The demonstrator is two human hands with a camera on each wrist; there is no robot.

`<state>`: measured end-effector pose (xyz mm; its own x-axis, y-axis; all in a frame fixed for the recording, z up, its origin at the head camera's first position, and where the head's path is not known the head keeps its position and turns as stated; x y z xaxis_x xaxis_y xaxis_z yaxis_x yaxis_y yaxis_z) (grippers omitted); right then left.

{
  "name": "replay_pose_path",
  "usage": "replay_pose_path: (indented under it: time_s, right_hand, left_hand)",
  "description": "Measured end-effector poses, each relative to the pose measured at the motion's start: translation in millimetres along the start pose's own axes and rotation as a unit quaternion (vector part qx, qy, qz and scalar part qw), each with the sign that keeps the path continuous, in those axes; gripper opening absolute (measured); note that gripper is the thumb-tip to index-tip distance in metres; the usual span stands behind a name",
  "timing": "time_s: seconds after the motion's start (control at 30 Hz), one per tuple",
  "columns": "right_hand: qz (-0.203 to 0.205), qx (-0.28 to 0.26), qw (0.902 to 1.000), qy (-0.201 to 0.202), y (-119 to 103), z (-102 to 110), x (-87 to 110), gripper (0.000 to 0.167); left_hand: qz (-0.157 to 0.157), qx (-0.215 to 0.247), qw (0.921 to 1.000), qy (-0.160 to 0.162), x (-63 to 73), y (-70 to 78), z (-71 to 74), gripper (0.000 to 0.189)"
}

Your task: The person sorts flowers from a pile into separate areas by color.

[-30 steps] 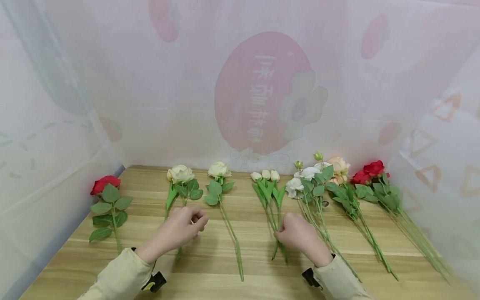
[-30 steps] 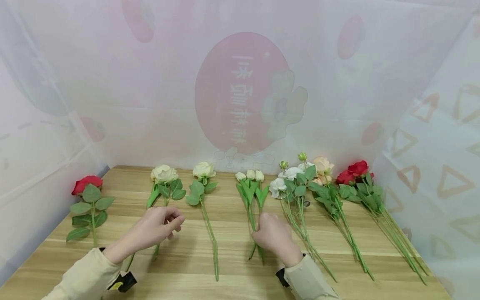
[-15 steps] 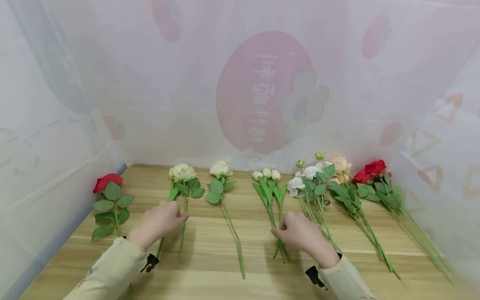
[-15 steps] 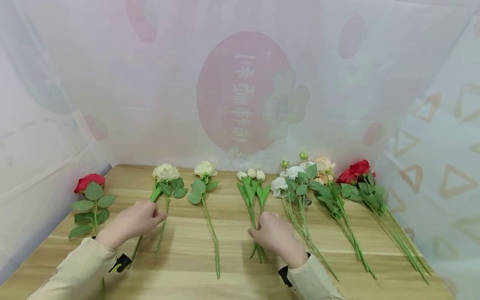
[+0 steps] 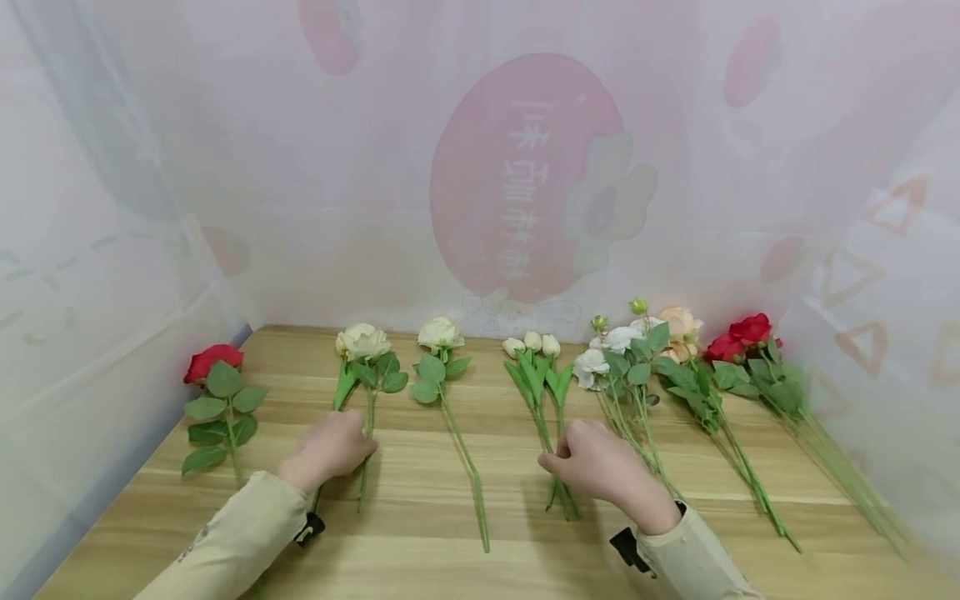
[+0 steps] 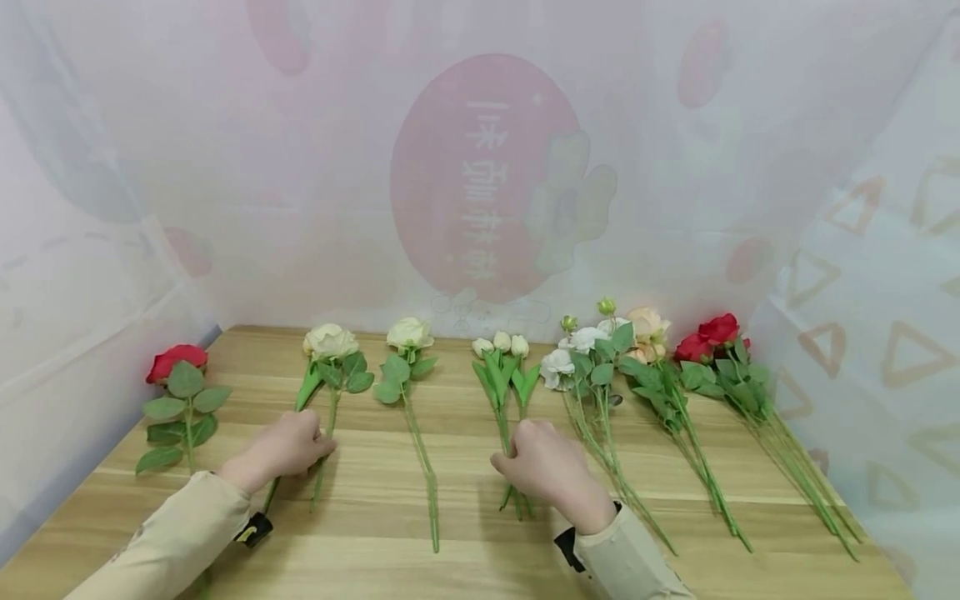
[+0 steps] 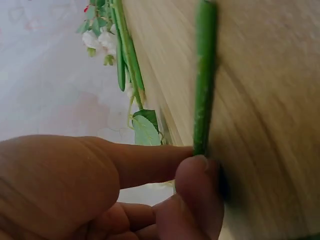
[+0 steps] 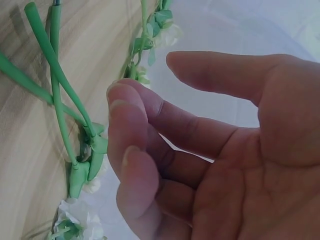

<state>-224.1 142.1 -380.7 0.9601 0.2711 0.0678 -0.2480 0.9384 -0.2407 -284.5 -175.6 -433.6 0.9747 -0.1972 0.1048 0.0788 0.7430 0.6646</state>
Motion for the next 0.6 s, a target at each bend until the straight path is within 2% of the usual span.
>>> replay_pose_path:
  time_s: [0.3, 0.6]
  right_hand:
    - [0.007, -0.006, 1.0000, 0.001, 0, 0, -1.0, 0.056]
    - [0.030, -0.026, 0.9991, -0.014, -1, 1, -1.1, 0.055]
  left_hand:
    - [0.014, 0.034, 0.9992, -0.013, -4.0, -6.3, 4.8, 0.040]
    - [0.006, 0.046, 0.9987, -0.022, -2.9, -1.0, 11.7, 0.047]
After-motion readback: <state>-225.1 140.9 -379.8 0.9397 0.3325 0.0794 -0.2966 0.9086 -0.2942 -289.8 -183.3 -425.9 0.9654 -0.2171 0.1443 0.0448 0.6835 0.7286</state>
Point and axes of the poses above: each hand's wrist, its own x-axis away from the middle knuckle, its own z-axis out of the back of the hand, y = z × x, the point moved 6 cm from there along -x, towards the middle knuckle, and after that the axes turned 15 degrees about x, right-handed, at the moved point
